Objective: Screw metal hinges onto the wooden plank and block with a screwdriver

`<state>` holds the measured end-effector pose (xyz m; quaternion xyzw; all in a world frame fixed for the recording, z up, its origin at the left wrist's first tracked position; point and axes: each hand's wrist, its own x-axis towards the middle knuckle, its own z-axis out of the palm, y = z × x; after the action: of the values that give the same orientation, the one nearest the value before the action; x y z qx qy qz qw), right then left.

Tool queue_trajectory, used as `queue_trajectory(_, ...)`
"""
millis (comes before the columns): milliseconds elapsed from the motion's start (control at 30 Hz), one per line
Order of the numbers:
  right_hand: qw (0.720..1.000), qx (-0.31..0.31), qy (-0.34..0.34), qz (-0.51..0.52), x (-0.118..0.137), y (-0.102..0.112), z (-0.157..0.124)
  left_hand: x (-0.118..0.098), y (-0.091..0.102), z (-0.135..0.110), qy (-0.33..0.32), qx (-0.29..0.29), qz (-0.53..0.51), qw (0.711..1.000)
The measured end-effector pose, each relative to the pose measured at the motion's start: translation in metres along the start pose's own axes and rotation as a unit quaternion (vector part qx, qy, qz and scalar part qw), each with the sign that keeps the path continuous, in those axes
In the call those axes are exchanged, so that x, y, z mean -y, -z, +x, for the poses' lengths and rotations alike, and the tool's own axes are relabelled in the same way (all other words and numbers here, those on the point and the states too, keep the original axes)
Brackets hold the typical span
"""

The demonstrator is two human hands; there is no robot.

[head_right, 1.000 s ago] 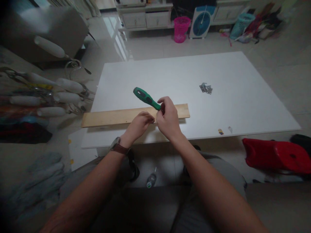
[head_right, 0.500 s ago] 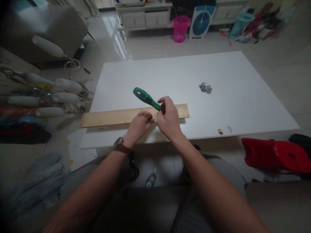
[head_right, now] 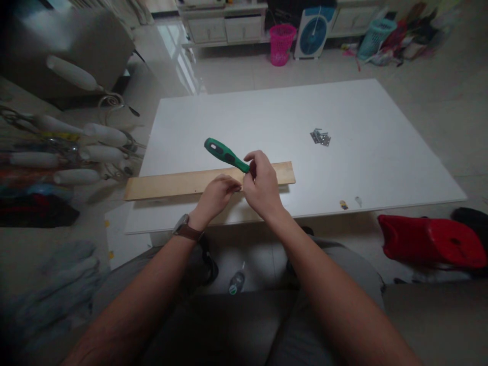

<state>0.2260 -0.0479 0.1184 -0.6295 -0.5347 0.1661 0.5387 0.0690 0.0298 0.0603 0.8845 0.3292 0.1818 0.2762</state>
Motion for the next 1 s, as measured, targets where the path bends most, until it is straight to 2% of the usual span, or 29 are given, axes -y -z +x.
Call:
queue_trajectory(333, 1.000, -0.015, 0.012, -0.006, 0.001, 0.005, 0.001, -0.006, 0.003, 0.001, 0.021, -0.005, 0.064, 0.998)
queue_trajectory(533, 0.999, -0.033, 0.009, 0.000, 0.006, 0.007, 0.002, -0.007, 0.002, 0.002, 0.033, -0.018, 0.019, 0.999)
queue_trajectory(767, 0.999, -0.034, 0.009, 0.001, 0.004, 0.012, 0.001, 0.003, 0.005, 0.004, -0.010, 0.009, -0.019, 1.000)
queue_trajectory(1000, 0.999, -0.037, 0.020, 0.009, 0.003, 0.010, 0.001, -0.004, 0.005, 0.006, 0.027, -0.007, -0.018, 0.999)
